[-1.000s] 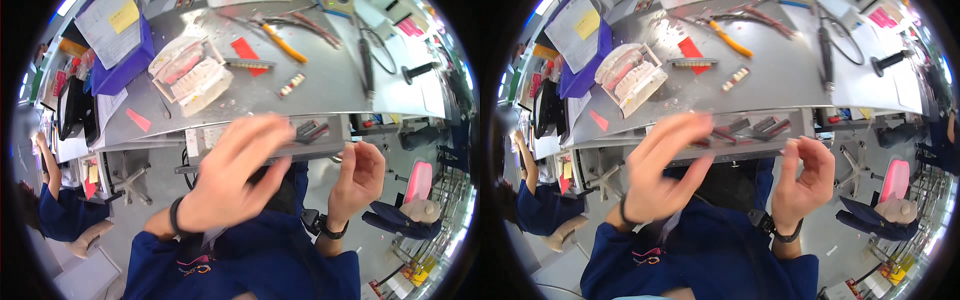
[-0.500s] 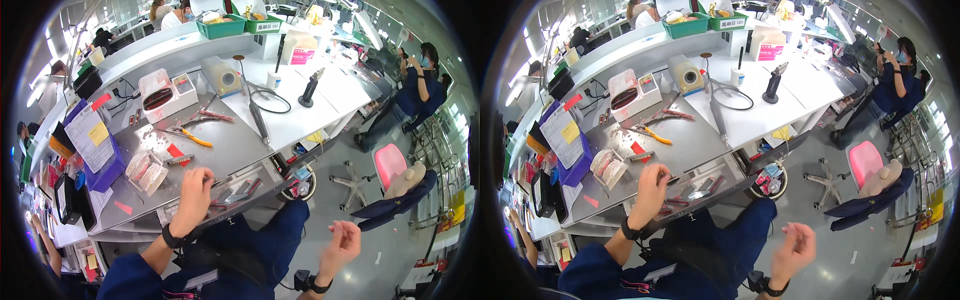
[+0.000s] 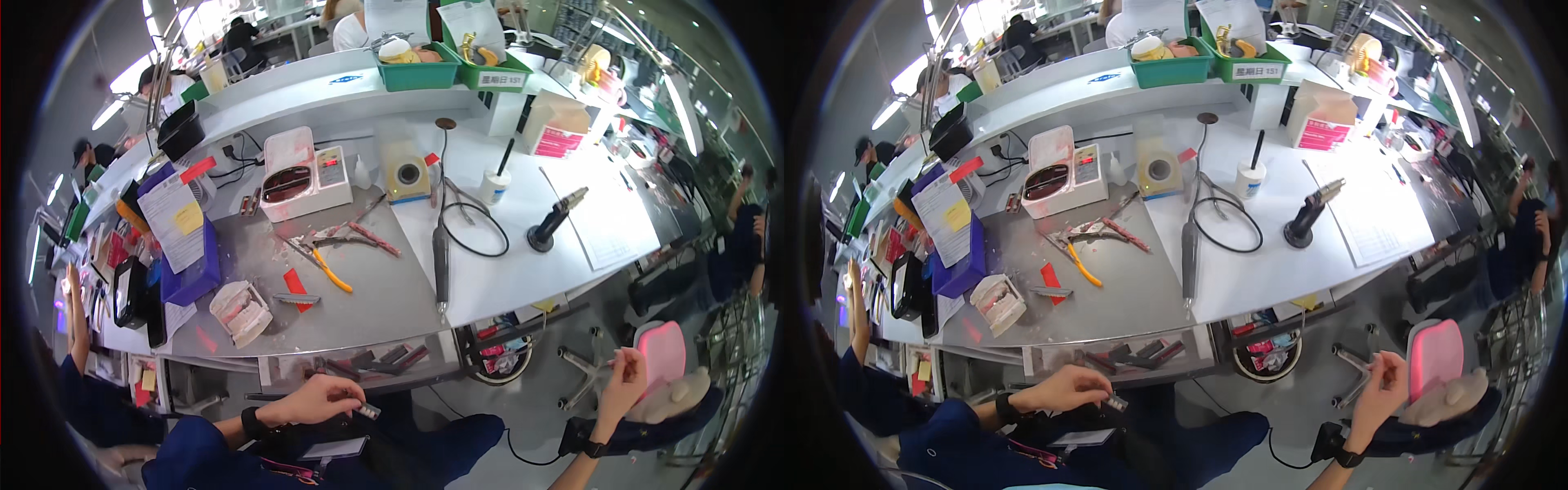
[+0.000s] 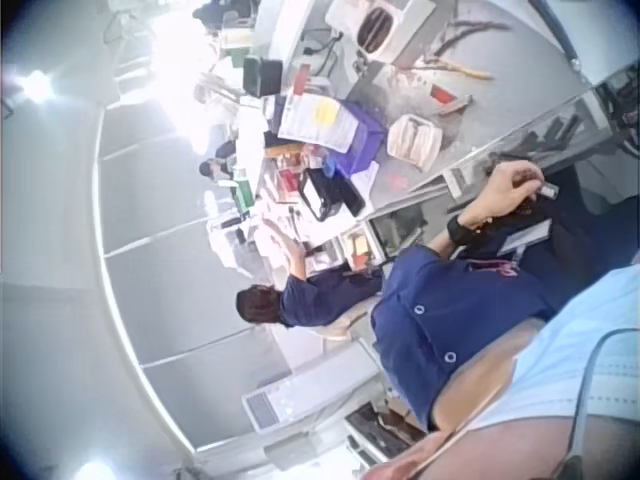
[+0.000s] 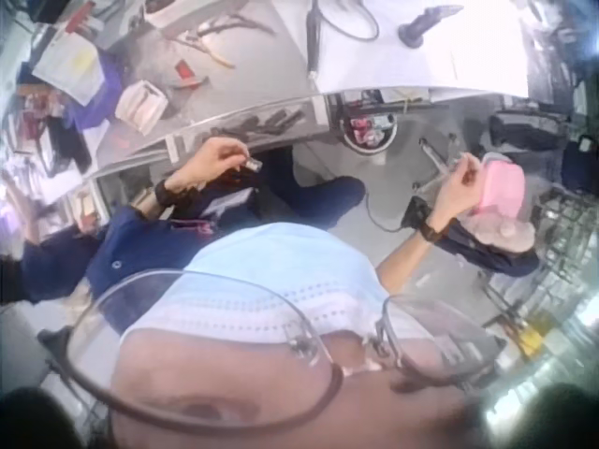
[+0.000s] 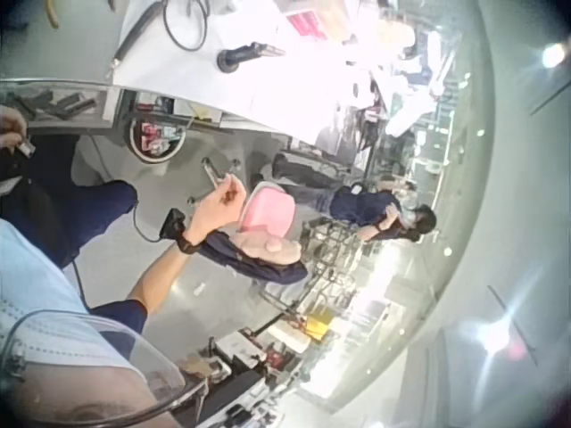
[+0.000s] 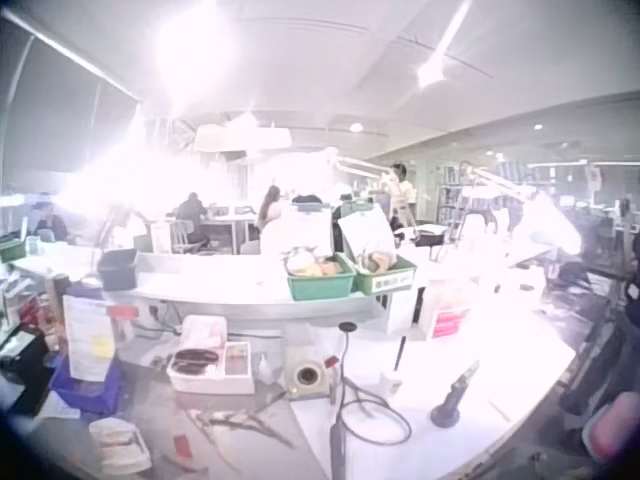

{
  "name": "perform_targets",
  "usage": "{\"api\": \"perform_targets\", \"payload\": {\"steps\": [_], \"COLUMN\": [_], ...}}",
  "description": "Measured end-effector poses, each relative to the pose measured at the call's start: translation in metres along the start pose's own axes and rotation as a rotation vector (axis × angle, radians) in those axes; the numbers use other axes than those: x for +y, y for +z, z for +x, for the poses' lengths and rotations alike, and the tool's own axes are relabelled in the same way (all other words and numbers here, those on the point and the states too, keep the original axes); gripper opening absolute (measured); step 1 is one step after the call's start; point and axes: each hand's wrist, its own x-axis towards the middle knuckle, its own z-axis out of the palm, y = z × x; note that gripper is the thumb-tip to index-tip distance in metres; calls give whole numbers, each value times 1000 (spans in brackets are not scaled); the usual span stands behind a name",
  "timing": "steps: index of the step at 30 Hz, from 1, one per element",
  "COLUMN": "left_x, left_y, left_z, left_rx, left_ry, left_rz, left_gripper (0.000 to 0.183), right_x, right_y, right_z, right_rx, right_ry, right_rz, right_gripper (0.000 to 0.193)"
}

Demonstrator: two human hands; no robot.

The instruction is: Preparing and adjusting dental molds and placing a component in a storage rack.

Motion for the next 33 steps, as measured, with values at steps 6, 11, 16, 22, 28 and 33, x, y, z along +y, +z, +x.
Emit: {"api": "perform_targets", "payload": {"steps": [6, 11, 16, 22, 28, 33], "left_x": [14, 37, 80, 133, 198, 232], "left_y": [-20, -36, -42, -13, 89, 206], "left_z": [-8, -41, -69, -86, -72, -51], "left_rx": [300, 474, 489, 489, 429, 292], "left_ry": [-97, -149, -150, -79, 78, 214], "left_rz": [-336, -443, -452, -471, -422, -368], "left_gripper": [12, 14, 14, 15, 14, 13], "right_x": [-70, -138, -207, -220, -186, -136], "right_y": [10, 24, 12, -56, -182, -336], "right_z": [43, 34, 25, 27, 8, -41], "right_rx": [24, -15, -27, 0, 34, -192], "right_ry": [15, 93, 168, 123, 120, 371], "right_rz": [58, -9, -4, 44, 80, -304], "right_gripper": [7, 11, 10, 10, 10, 18]}}
